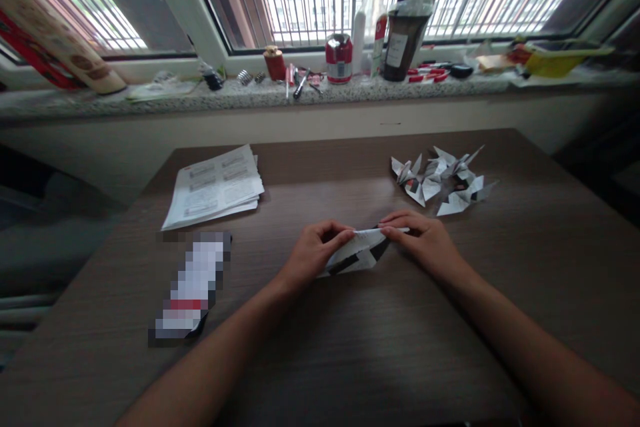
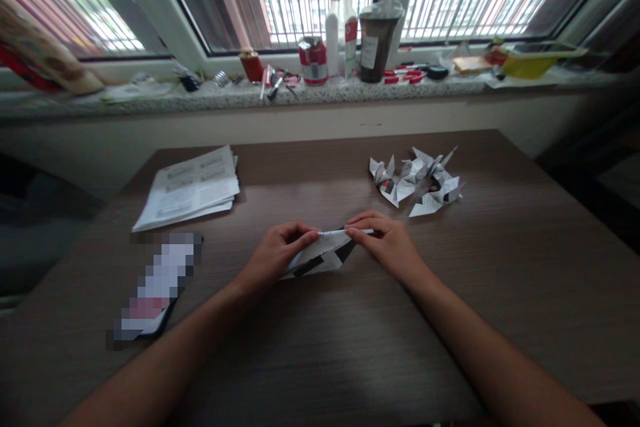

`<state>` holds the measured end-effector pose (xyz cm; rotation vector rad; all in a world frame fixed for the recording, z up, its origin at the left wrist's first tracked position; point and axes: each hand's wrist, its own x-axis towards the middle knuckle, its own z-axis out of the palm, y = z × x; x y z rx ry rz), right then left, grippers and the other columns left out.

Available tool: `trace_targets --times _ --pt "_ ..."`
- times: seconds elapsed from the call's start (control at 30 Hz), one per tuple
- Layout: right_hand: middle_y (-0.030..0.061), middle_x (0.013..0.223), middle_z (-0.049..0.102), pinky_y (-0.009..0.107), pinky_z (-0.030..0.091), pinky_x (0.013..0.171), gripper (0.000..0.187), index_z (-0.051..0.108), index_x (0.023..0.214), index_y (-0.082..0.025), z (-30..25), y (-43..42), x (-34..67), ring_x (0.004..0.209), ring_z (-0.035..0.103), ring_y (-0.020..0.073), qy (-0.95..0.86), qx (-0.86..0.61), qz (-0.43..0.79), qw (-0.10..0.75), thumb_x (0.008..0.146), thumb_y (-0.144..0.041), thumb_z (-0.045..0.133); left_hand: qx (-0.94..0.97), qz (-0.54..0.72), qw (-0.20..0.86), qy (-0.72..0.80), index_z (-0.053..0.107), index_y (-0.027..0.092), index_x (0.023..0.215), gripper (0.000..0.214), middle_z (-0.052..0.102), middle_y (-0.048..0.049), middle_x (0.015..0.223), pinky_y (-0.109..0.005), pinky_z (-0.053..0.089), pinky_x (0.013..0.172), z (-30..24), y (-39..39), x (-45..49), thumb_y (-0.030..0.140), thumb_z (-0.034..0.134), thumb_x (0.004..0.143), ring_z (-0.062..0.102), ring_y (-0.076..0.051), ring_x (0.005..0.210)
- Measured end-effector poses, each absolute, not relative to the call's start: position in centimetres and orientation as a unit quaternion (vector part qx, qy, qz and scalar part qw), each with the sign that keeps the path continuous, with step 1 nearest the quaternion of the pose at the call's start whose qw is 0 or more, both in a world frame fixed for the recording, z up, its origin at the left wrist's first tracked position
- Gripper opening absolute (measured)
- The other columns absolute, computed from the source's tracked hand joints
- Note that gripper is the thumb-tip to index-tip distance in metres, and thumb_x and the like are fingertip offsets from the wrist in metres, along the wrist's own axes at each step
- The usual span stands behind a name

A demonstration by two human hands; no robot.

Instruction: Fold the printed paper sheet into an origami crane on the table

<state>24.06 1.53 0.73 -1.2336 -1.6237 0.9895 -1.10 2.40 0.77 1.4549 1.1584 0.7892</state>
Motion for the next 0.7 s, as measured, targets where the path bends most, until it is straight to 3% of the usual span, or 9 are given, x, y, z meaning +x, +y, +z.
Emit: trace_targets --times 0.13,0.43,0.7 --pt "0.0083 0.107 0.078 0.041 0.062 0.085 0.013 0.084 0.089 -0.028 0.86 1.50 24.06 0.099 0.073 0.0244 -0.645 -0.490 0.395 0.434 0.089 -0.040 0.078 0.610 0.335 0.526 0.488 0.075 0.015 0.091 0.036 0.074 -0.0057 0.085 -0.027 0.048 0.067 0.67 2.36 -1.12 0.051 0.071 0.092 0.064 -0.017 0.074" --pt "0.0087 0.108 0.077 0.038 0.062 0.075 0.019 0.081 0.089 -0.026 0.85 1.13 23.65 0.099 0.072 0.0248 -0.670 -0.479 0.381 0.419 0.091 -0.044 0.075 0.654 0.334 0.482 0.477 0.072 0.016 0.092 0.031 0.073 -0.0048 0.088 -0.028 0.051 0.073 1.18 1.94 -1.01 0.046 0.066 0.096 0.066 -0.018 0.079" --pt "0.0087 0.109 0.076 0.043 0.061 0.087 0.018 0.079 0.095 -0.025 1.00 1.20 24.04 0.103 0.072 0.0260 -0.693 -0.476 0.354 0.409 0.095 -0.042 0.071 0.666 0.328 0.485 0.461 0.075 0.017 0.095 0.027 0.076 -0.0043 0.089 -0.028 0.052 0.073 1.22 2.09 -1.03 0.044 0.070 0.094 0.068 -0.019 0.081"
